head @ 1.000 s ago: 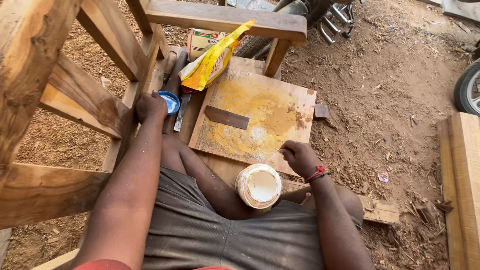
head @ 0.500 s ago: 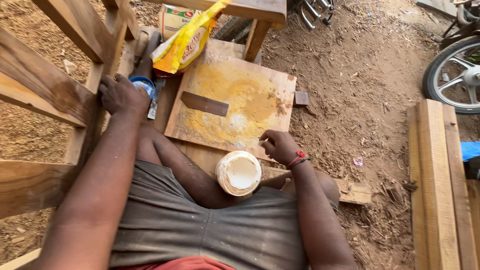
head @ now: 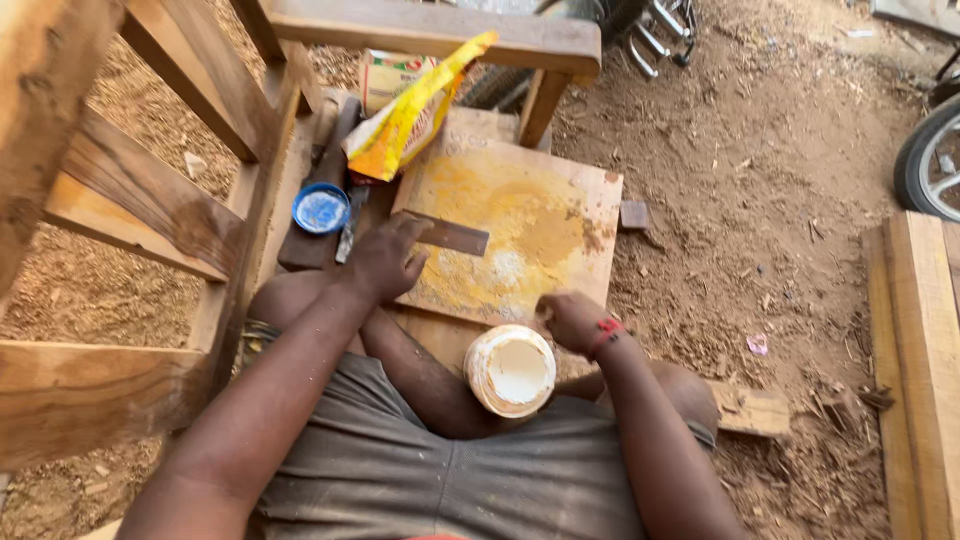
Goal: The person prepares wood filler by mixing sawdust and white glue on a wooden board. They pour sawdust from bags, add glue from a container, and mix the substances together with a metal scraper.
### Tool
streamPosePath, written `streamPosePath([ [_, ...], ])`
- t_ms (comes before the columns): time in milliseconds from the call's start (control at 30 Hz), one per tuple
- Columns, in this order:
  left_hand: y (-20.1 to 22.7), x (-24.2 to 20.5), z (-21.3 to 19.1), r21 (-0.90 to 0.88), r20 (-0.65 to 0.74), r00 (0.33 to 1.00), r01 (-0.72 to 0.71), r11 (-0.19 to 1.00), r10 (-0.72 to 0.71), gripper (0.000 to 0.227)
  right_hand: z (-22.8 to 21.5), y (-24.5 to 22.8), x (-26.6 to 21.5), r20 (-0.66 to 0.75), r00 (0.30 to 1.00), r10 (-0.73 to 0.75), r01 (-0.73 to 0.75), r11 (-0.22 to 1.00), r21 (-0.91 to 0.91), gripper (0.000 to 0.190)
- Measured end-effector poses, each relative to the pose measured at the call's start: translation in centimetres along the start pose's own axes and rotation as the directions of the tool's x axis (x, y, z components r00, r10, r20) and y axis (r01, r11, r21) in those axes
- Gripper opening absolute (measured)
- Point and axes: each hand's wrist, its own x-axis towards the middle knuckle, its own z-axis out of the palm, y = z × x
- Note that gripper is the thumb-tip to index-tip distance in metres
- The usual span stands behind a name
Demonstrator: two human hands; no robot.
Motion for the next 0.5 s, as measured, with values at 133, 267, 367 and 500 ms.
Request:
streamPosePath([
  [133,-0.6,0.7,-0.2,-0.052,0.020,0.998,0.069,0.996,-0.068,0.043,-0.7,-0.1,-1.9,0.008,1.000,-0.022,0.022,1.000,-0.022,0.022],
  [267,-0.8,0.5,0.4,-0.181,0.063,0.984,0.178,0.967,-0.169,0.034,-0.6,0.2,-1.5,-0.344,0.925,-0.160,0.146,0.987,-0.066,0.034],
  [367,-0.9,0.5,0.6,-0.178,0.095,0.984,0.169,0.970,-0.154,0.032,0.2,-0.3,-1.1,-0.146,0.962,-0.230,0.201,0.962,-0.187,0.029],
  [500,-1.5,0.5,0.4,-0.176,0.055,0.991,0.132,0.975,-0.124,0.029,0.1,-1.1,-1.3,0.146,0.989,0.025,-0.008,0.993,-0.116,0.025],
])
